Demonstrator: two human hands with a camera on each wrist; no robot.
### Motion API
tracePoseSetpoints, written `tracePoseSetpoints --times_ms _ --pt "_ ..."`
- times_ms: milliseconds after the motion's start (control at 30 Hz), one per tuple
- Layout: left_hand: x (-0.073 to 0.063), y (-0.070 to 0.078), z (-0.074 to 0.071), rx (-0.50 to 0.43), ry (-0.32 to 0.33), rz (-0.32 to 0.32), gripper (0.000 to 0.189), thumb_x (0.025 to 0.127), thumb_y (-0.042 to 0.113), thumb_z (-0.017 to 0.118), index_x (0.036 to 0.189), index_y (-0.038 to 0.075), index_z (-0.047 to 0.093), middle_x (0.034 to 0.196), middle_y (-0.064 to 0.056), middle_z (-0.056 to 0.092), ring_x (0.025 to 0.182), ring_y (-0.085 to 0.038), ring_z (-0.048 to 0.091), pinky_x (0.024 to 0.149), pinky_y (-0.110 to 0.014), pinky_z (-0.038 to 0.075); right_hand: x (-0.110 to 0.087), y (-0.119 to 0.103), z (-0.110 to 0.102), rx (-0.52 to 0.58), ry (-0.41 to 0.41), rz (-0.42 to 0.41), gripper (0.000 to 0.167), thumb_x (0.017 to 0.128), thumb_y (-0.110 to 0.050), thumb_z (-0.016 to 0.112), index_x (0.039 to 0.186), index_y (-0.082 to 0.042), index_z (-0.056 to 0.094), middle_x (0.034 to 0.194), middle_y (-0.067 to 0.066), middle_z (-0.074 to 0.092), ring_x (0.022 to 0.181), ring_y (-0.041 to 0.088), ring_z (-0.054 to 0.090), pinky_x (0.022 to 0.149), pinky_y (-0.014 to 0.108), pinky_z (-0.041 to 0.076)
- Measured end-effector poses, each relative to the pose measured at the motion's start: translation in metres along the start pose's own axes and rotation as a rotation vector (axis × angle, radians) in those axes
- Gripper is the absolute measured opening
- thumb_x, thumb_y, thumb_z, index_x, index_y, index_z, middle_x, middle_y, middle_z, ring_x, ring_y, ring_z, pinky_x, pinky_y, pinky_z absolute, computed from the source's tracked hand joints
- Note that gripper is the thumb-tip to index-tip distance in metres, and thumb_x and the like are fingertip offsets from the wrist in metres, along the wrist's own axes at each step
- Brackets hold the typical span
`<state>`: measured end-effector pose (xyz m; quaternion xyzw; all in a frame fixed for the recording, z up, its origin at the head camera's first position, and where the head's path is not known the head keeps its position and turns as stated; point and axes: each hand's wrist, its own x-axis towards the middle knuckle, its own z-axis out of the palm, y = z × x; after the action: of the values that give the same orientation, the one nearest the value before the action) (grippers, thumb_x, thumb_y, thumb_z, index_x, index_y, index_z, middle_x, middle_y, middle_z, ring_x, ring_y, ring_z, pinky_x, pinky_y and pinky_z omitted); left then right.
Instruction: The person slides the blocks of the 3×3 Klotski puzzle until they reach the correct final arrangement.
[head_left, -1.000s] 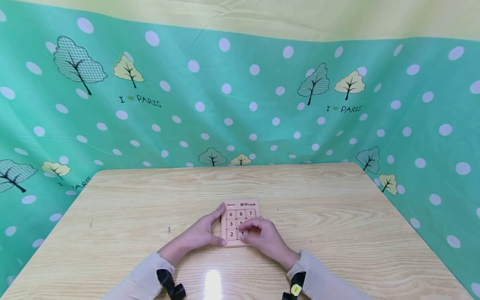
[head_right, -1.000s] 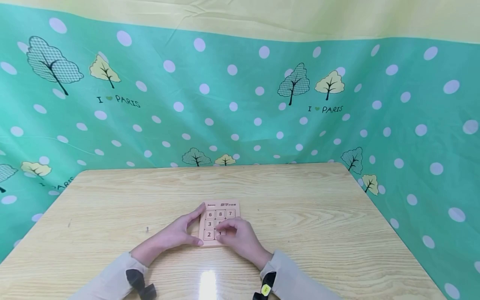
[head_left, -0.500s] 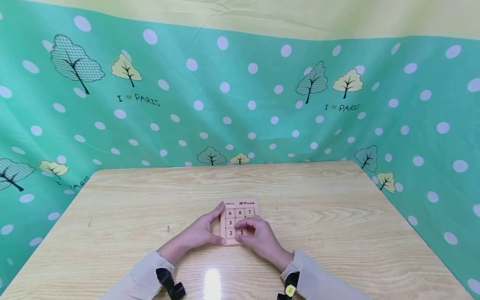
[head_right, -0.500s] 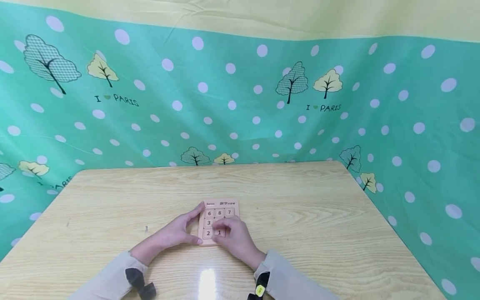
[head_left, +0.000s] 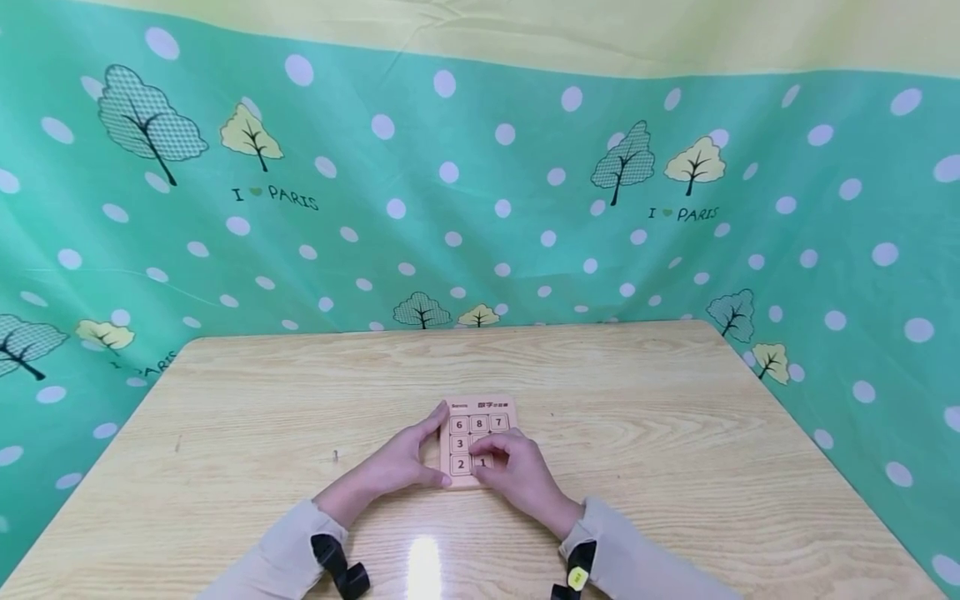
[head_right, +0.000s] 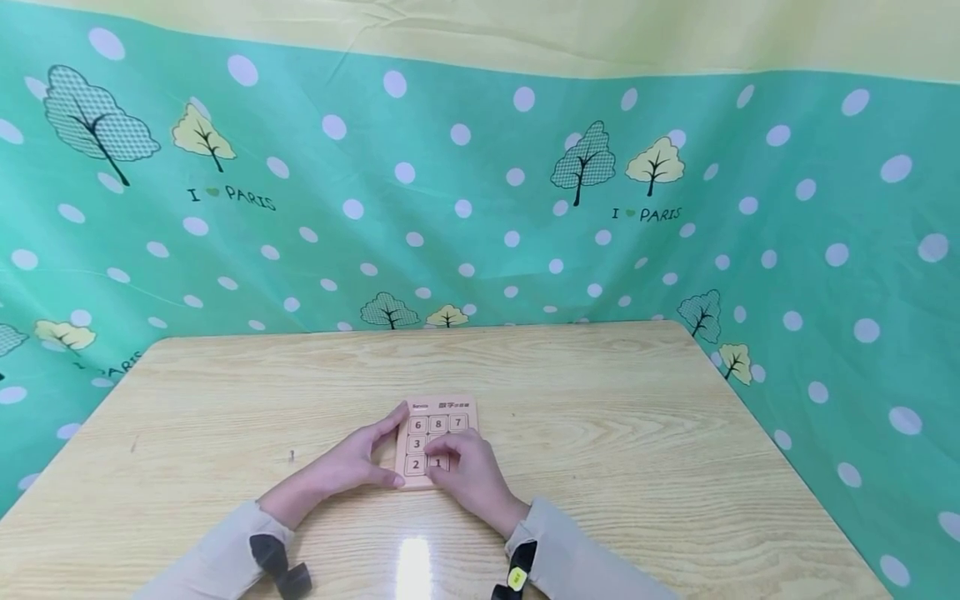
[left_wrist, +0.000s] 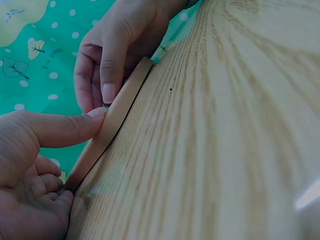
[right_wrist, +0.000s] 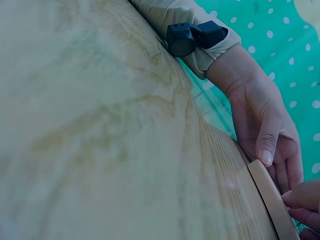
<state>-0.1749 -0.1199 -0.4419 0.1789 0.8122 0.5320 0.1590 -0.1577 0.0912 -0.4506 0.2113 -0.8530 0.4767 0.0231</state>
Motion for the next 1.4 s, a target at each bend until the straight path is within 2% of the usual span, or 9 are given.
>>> tracePoseSetpoints --times_ms 167,600,1100,1400 --pt "0.0000 -0.0014 -0.0001 0.003 -0.001 -0.002 0.106 0.066 0.006 0.081 0.149 0.002 0.015 0.157 -0.012 0.008 0.143 -0.028 0.009 0.116 -0.042 0.005 0.0003 0.0011 0.0007 -0.020 0.000 -0.020 0.021 0.075 -0.004 0.074 0.094 -0.012 0.072 0.093 -0.005 0.068 0.086 0.013 0.053 0.075 0.024 0.047" --pt "0.0007 -0.0003 0.0002 0.021 -0.004 0.021 0.106 0.066 0.008 0.082 0.149 0.002 0.016 0.157 -0.013 0.009 0.143 -0.028 0.009 0.116 -0.043 0.005 0.0003 0.0004 -0.0055 -0.037 -0.030 -0.010 0.020 0.075 -0.008 0.075 0.094 -0.012 0.072 0.093 -0.005 0.065 0.087 0.012 0.054 0.077 0.023 0.047" --pt "-0.0009 -0.0007 0.0011 0.033 0.009 0.000 0.107 0.066 0.008 0.081 0.149 0.002 0.015 0.157 -0.012 0.009 0.143 -0.028 0.009 0.116 -0.043 0.005 -0.0003 0.0018 -0.0045 0.016 -0.032 -0.010 0.019 0.075 -0.006 0.074 0.093 -0.012 0.072 0.092 -0.004 0.067 0.089 0.017 0.056 0.081 0.026 0.048" --pt "-0.0013 0.0007 0.0031 0.019 0.019 0.010 0.107 0.066 0.008 0.082 0.149 0.002 0.015 0.157 -0.013 0.010 0.144 -0.028 0.008 0.116 -0.044 0.005 -0.0010 0.0018 -0.0054 0.020 -0.032 -0.003 0.021 0.074 -0.004 0.072 0.094 -0.012 0.071 0.094 -0.005 0.068 0.091 0.014 0.056 0.083 0.025 0.049"
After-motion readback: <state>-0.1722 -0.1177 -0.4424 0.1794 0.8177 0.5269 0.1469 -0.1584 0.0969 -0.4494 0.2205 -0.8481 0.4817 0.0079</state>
